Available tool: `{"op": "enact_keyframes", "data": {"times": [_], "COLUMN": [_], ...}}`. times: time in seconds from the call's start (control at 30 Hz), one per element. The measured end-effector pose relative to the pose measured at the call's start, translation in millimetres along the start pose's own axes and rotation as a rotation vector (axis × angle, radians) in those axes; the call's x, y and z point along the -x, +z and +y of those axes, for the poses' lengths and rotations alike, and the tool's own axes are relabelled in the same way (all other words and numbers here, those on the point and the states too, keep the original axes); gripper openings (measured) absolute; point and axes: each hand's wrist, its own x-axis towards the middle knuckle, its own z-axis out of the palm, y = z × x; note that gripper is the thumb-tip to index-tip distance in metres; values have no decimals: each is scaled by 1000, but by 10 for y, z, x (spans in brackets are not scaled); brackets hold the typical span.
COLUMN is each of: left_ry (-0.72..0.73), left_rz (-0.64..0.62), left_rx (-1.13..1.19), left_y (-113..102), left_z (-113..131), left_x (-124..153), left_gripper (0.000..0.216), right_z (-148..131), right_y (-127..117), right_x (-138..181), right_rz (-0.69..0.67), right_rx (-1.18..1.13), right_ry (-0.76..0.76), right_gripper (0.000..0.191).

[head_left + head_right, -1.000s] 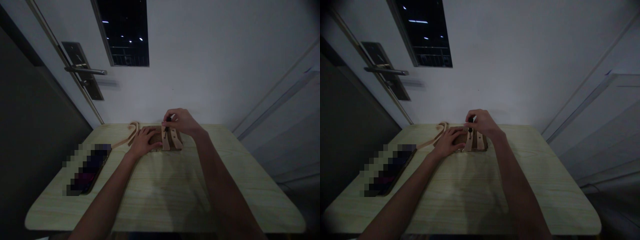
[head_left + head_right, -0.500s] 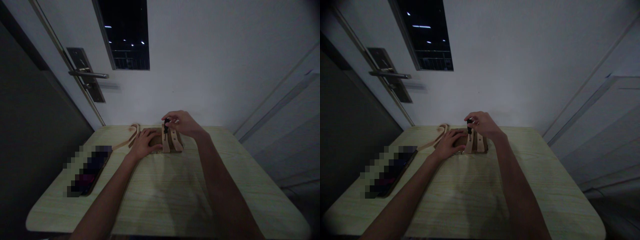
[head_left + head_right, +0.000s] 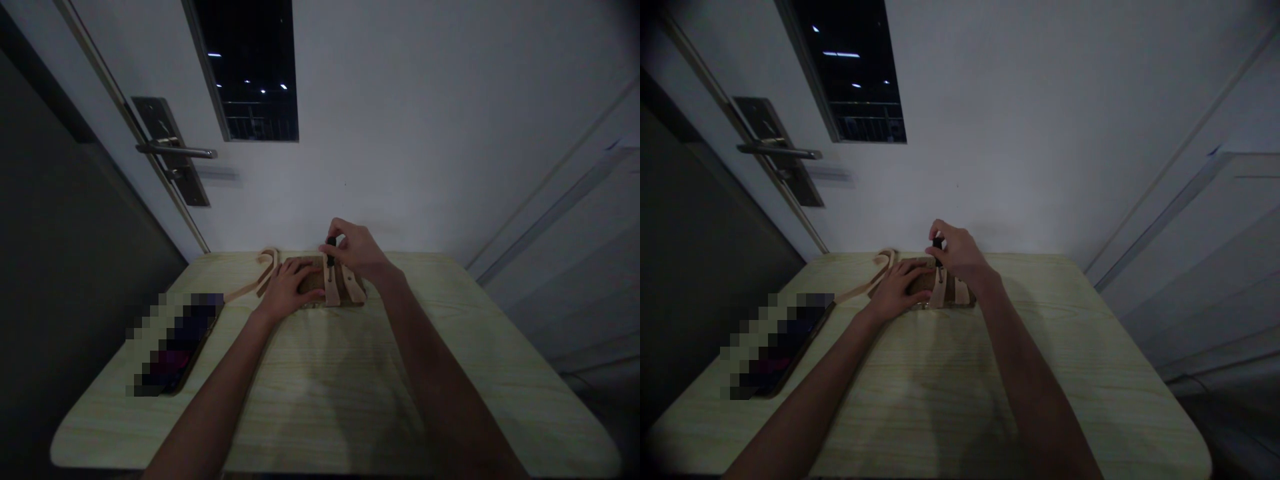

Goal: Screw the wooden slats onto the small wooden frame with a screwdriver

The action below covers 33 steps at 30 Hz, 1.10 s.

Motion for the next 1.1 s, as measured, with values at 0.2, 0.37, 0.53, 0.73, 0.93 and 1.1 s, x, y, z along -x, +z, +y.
{"op": "enact_keyframes", "data": {"times": [0.2, 0.37, 0.53, 0.73, 0.93, 1.1], "left_ry": [-6, 3, 0, -2, -3, -7], "left_rz": [-5, 3, -7, -5, -7, -12], "left_rx": [-13, -16, -9, 0, 3, 1], "left_y": [-4, 12, -6, -11, -4, -19], "left_z": [13, -4, 7, 5, -5, 12], "left_x": [3, 9, 9, 4, -1, 2], "left_gripper": [52, 52, 53, 52, 52, 51], "right_z": [8, 46, -22, -62, -24, 11], "right_y": [-57, -138, -145, -73, -9, -19], "right_x": [12, 34, 20, 13, 1, 0], "right_rz": [-144, -206, -74, 11, 12, -93], "right_rx": [-16, -60, 67, 174, 225, 185], "right_ry": [-24, -16, -13, 16, -26, -132], "right_gripper": [21, 34, 10, 26, 9, 13]}}
